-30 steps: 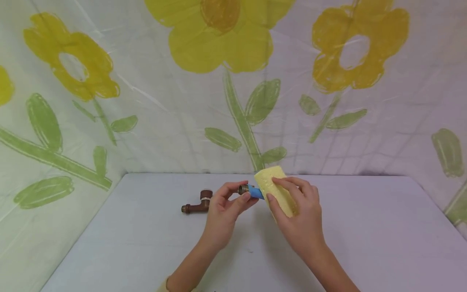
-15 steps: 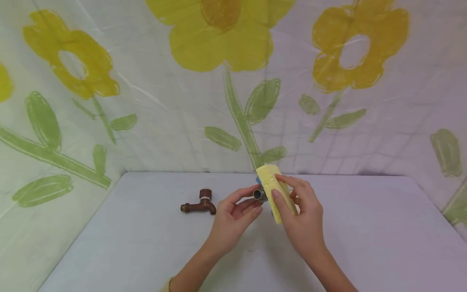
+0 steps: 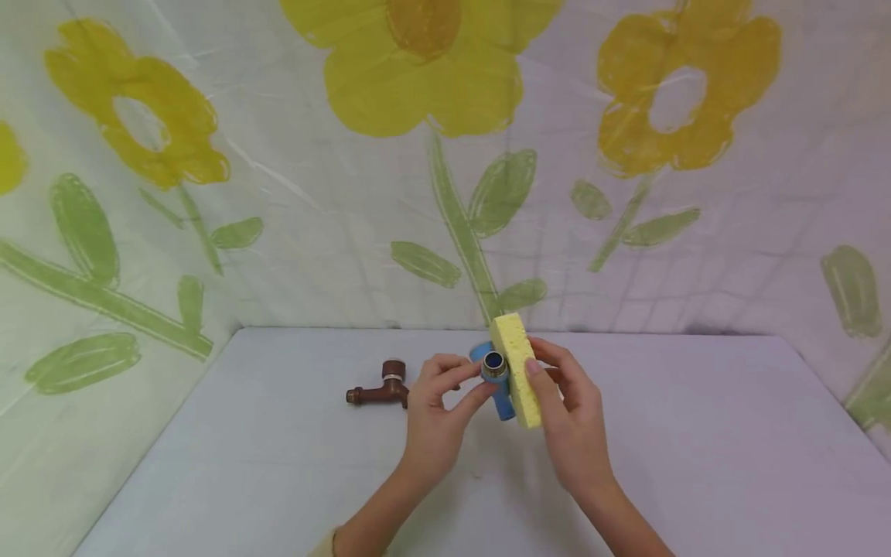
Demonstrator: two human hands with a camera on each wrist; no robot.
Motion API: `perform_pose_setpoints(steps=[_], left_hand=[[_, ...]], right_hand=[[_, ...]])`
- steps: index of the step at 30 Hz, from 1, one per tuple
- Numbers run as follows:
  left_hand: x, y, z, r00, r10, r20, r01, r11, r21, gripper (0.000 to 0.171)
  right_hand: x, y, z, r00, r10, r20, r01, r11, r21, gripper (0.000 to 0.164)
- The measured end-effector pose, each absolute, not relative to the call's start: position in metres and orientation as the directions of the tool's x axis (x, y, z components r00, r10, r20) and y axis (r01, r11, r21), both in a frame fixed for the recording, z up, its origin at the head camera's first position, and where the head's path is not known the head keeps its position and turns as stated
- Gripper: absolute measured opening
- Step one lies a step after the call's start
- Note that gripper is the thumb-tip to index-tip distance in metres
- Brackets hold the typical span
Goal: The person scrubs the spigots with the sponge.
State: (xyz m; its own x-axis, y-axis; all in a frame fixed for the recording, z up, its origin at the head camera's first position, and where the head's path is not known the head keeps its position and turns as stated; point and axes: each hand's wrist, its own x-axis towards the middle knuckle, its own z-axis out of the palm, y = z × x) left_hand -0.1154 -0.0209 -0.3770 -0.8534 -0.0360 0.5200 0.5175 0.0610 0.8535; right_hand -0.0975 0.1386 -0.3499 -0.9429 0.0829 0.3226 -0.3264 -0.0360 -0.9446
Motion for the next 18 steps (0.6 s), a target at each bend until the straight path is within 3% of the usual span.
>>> perform_pose_setpoints(steps=[2, 8, 18], left_hand=[[-0.114, -0.018, -0.379, -0.877, -0.047, 0.477, 0.473, 0.080, 0.877, 0.029], [-0.112, -0.014, -0.377, -0.947, 0.011, 0.321, 0.317, -0.134, 0.939, 0.030], [-0.114, -0.021, -0.369, -0.977, 0.141, 0.162, 0.131, -0.206, 0.970, 0.036]], right_hand=[[-0.098, 0.138, -0.350, -0.941, 0.084, 0.328, -0.334, -0.071, -0.940, 0.028], [-0.098, 0.136, -0.351, -0.938, 0.081, 0.337, -0.346, -0.144, -0.927, 0.029], [-0.097, 0.135, -0.352, -0.924, 0.102, 0.369, -0.379, -0.107, -0.919, 0.029]])
